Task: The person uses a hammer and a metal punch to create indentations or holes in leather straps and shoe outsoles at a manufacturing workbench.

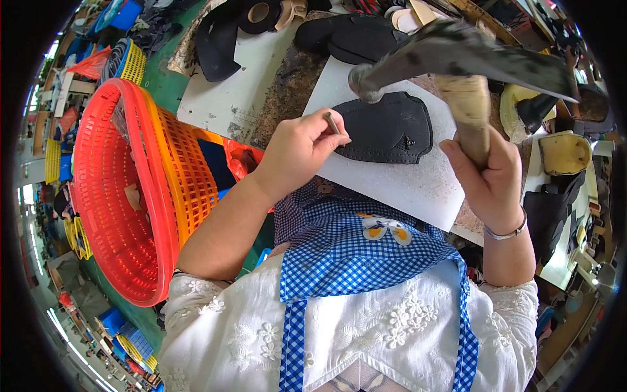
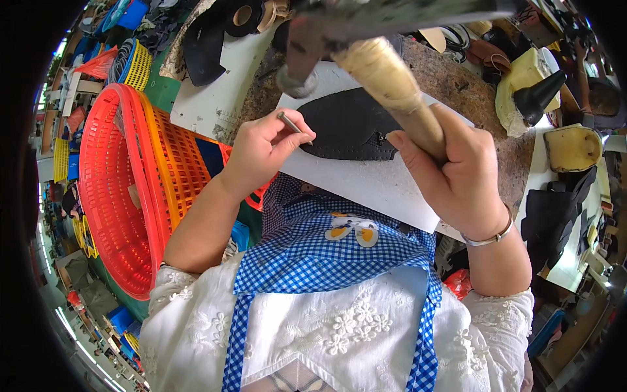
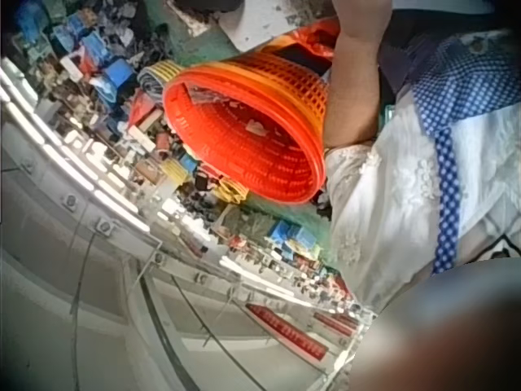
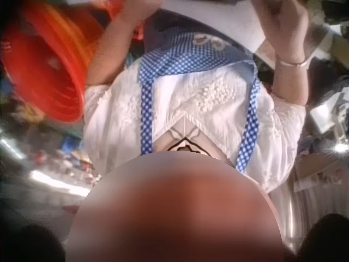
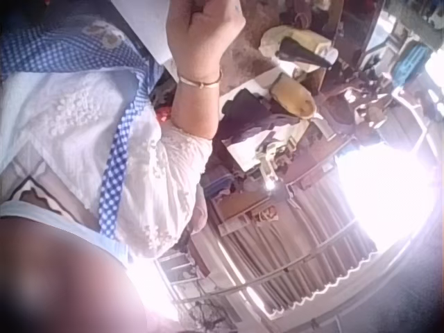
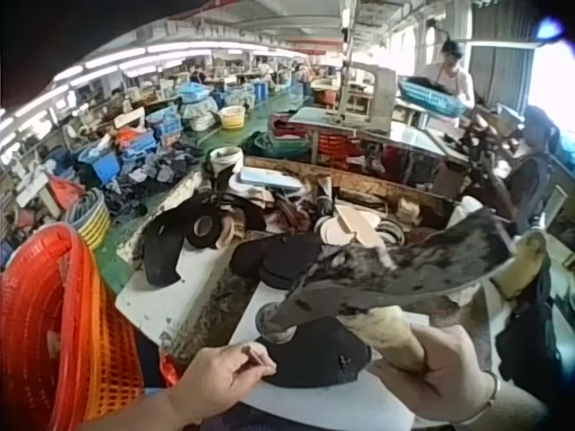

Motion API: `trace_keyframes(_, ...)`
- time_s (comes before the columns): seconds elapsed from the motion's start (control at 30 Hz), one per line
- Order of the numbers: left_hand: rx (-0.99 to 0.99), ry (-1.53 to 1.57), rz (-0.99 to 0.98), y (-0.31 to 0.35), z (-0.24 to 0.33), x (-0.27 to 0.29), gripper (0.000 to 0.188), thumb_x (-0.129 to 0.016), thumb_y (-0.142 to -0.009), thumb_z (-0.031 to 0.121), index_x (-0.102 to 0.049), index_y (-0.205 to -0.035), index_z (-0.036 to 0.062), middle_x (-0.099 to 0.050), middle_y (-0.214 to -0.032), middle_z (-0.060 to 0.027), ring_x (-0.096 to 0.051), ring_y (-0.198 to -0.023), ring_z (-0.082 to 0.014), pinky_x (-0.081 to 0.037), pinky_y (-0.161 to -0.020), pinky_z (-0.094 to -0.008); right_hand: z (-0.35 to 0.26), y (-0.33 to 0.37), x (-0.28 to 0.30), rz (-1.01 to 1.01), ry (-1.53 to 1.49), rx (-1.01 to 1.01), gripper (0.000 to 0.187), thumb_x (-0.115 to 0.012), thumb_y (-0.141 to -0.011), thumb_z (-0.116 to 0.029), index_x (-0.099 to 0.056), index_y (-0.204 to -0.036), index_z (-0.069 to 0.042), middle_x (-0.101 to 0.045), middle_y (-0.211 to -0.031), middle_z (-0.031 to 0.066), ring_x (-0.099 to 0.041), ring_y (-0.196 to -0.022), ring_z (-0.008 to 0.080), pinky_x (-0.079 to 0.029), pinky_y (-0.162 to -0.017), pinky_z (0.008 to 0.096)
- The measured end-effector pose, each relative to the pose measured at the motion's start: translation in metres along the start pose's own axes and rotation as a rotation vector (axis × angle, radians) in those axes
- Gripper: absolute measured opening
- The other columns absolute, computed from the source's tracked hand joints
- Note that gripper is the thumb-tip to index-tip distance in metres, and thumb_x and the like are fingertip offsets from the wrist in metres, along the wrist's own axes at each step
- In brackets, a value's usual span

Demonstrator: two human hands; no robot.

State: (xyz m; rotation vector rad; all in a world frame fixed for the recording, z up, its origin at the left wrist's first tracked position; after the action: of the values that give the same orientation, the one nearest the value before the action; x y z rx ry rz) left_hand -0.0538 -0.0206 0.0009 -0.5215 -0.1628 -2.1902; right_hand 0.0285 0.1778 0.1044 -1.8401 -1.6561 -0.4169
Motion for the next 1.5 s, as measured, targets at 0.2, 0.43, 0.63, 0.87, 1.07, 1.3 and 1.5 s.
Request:
trace_keyframes(0.2,-0.357,-0.511,0.050,0.006,0.026,-0.009,0.005,-0.061,-0.089,0.005,-0.059,-0.091,0.0008,-0.068,-0.082,-0.0066,-0.068,-0.080,-0.0131,-0.053,-0.067,-0.0252,-0.007,0.003,-0.024,-0.217,0.158,0.167,0.014,-0.068,-0.082,-0.004,-0.054,-0.081,-0.001,-0.051,-0.057,0.0127,-0.054,-0.048,0.0284,-0.041,-0.047,0.0339)
trace_keyframes(0.43,0.102,0.284,0.044,0.002,-0.021,0.006,0.005,-0.061,-0.090,0.001,-0.059,-0.094,-0.0016,-0.068,-0.092,-0.0085,-0.065,-0.087,-0.0136,-0.052,-0.079,-0.0250,0.009,0.002,-0.008,-0.078,0.066,-0.030,0.014,-0.070,-0.083,-0.007,-0.056,-0.082,-0.001,-0.050,-0.058,0.0076,-0.047,-0.047,0.0135,-0.038,-0.046,0.0264)
trace_keyframes(0.63,-0.004,0.051,0.054,0.002,0.003,0.006,0.008,-0.064,-0.088,0.003,-0.061,-0.094,0.0003,-0.069,-0.087,-0.0065,-0.066,-0.080,-0.0123,-0.053,-0.073,-0.0253,-0.002,-0.005,-0.001,0.043,-0.126,-0.034,0.014,-0.069,-0.083,-0.005,-0.056,-0.083,-0.001,-0.051,-0.058,0.0088,-0.050,-0.048,0.0168,-0.039,-0.047,0.0285)
trace_keyframes(0.87,0.030,0.059,0.142,0.001,-0.007,0.011,0.008,-0.061,-0.089,0.001,-0.058,-0.096,-0.0007,-0.068,-0.087,-0.0088,-0.067,-0.081,-0.0151,-0.054,-0.074,-0.0268,0.006,-0.002,-0.017,-0.168,0.178,0.032,0.015,-0.068,-0.083,-0.005,-0.054,-0.080,-0.001,-0.050,-0.057,0.0125,-0.052,-0.047,0.0271,-0.040,-0.046,0.0333)
trace_keyframes(1.07,0.062,0.233,0.046,0.003,-0.023,0.010,0.006,-0.059,-0.090,-0.001,-0.057,-0.096,-0.0010,-0.067,-0.092,-0.0089,-0.065,-0.088,-0.0144,-0.052,-0.082,-0.0260,0.012,0.003,-0.013,-0.101,0.087,-0.015,0.016,-0.069,-0.083,-0.006,-0.055,-0.080,-0.001,-0.048,-0.056,0.0088,-0.047,-0.046,0.0170,-0.038,-0.046,0.0281)
trace_keyframes(1.3,0.079,0.279,-0.046,0.002,-0.014,0.014,0.008,-0.059,-0.090,-0.002,-0.059,-0.097,0.0000,-0.067,-0.094,-0.0077,-0.065,-0.092,-0.0139,-0.051,-0.085,-0.0269,0.009,-0.001,0.002,0.022,-0.240,-0.148,0.012,-0.068,-0.087,-0.006,-0.057,-0.087,-0.001,-0.052,-0.064,-0.0037,-0.046,-0.054,0.0030,-0.036,-0.048,0.0196)
trace_keyframes(1.5,-0.039,-0.093,-0.079,0.000,0.009,0.009,0.011,-0.061,-0.087,0.001,-0.060,-0.098,0.0020,-0.068,-0.091,-0.0079,-0.068,-0.083,-0.0170,-0.053,-0.075,-0.0272,0.002,-0.007,0.002,0.093,-0.421,-0.132,0.011,-0.067,-0.088,-0.005,-0.057,-0.087,-0.002,-0.053,-0.065,-0.0044,-0.046,-0.054,0.0020,-0.036,-0.048,0.0191)
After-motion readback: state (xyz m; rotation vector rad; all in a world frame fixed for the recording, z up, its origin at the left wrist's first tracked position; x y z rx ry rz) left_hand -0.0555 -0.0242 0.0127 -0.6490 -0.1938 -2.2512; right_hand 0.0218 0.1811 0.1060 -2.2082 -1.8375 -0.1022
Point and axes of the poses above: each hand's wrist, its own y-axis away from the middle knuckle, its own x-axis out of the back of the hand, z = x × y, the point moved 7 cm from there along -y, towards the middle knuckle
